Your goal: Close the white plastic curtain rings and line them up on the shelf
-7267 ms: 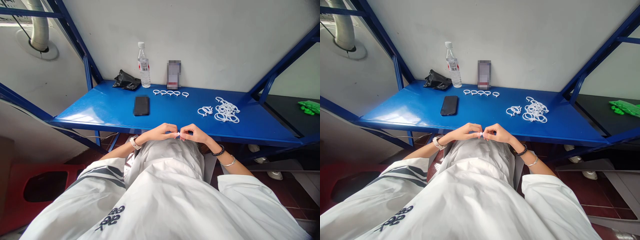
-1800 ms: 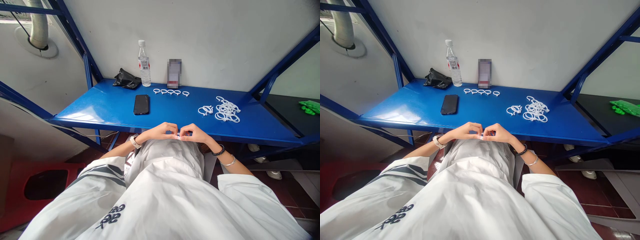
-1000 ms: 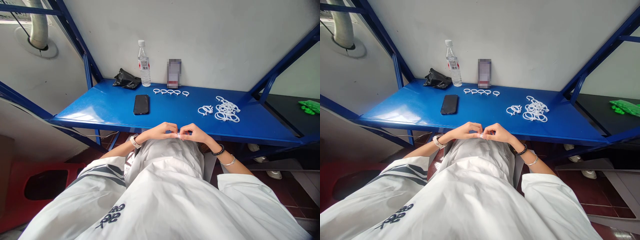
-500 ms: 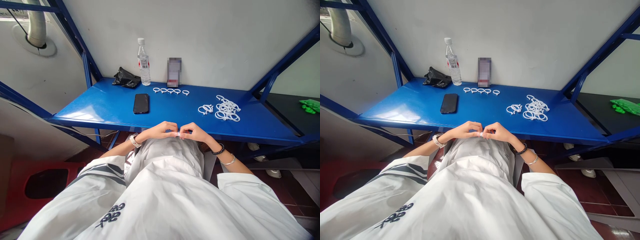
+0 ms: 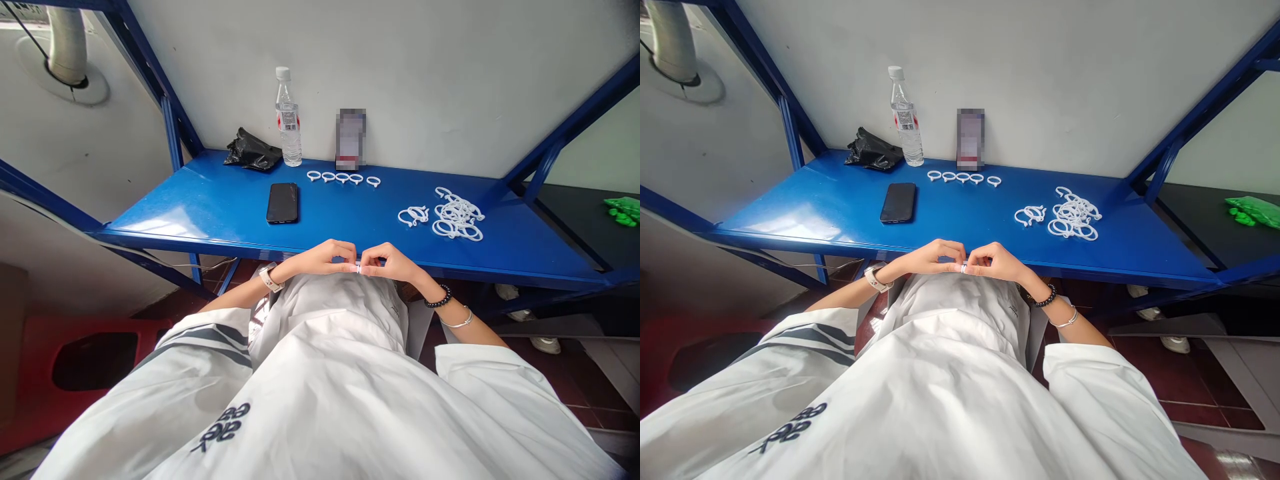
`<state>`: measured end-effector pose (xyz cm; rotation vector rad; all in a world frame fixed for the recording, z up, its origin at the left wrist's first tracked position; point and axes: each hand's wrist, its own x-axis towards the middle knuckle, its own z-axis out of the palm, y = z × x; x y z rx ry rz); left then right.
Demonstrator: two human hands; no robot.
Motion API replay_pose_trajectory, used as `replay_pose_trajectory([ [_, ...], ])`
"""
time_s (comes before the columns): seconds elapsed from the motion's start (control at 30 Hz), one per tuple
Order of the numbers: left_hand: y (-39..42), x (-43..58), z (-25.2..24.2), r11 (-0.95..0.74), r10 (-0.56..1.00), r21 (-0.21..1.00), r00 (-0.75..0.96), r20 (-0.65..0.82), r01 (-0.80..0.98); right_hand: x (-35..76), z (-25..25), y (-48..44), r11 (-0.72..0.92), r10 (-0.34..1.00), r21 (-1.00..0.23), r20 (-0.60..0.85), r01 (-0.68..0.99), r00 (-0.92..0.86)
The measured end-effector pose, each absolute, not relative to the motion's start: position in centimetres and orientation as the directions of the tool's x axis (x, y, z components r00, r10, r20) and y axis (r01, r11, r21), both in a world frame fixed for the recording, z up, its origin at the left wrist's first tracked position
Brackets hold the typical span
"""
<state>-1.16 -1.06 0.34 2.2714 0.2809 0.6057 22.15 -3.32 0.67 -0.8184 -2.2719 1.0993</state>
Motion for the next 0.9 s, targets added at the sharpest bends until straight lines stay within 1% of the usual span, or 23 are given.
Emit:
replay_pose_trajectory([
  [0.13,-1.04,-1.17,0.35,-0.680,0.388,0.733,0.865,0.319,0.035,22.16,0.47,-3.29,0.541,0.683,-0.785,0.200,0.303,-0.702],
  [0.33,-1.05,-1.16,0.41,-0.682,0.388,0.731,0.861,0.330,0.027,22.03,0.59,-3.38,0.549,0.681,-0.773,0.194,0.318,-0.706],
  [0.53,-1.04,-1.20,0.22,-0.665,0.401,0.746,0.859,0.320,0.032,21.85,1.05,-3.55,0.520,0.688,-0.794,0.170,0.316,-0.706],
  [0.77,-1.14,-1.18,0.51,-0.647,0.410,0.762,0.859,0.305,0.038,22.07,1.36,-3.45,0.473,0.677,-0.837,0.146,0.274,-0.721],
  [0.9,-1.13,-1.18,0.52,-0.636,0.413,0.771,0.858,0.305,0.032,22.20,1.36,-3.39,0.477,0.667,-0.837,0.147,0.267,-0.730],
])
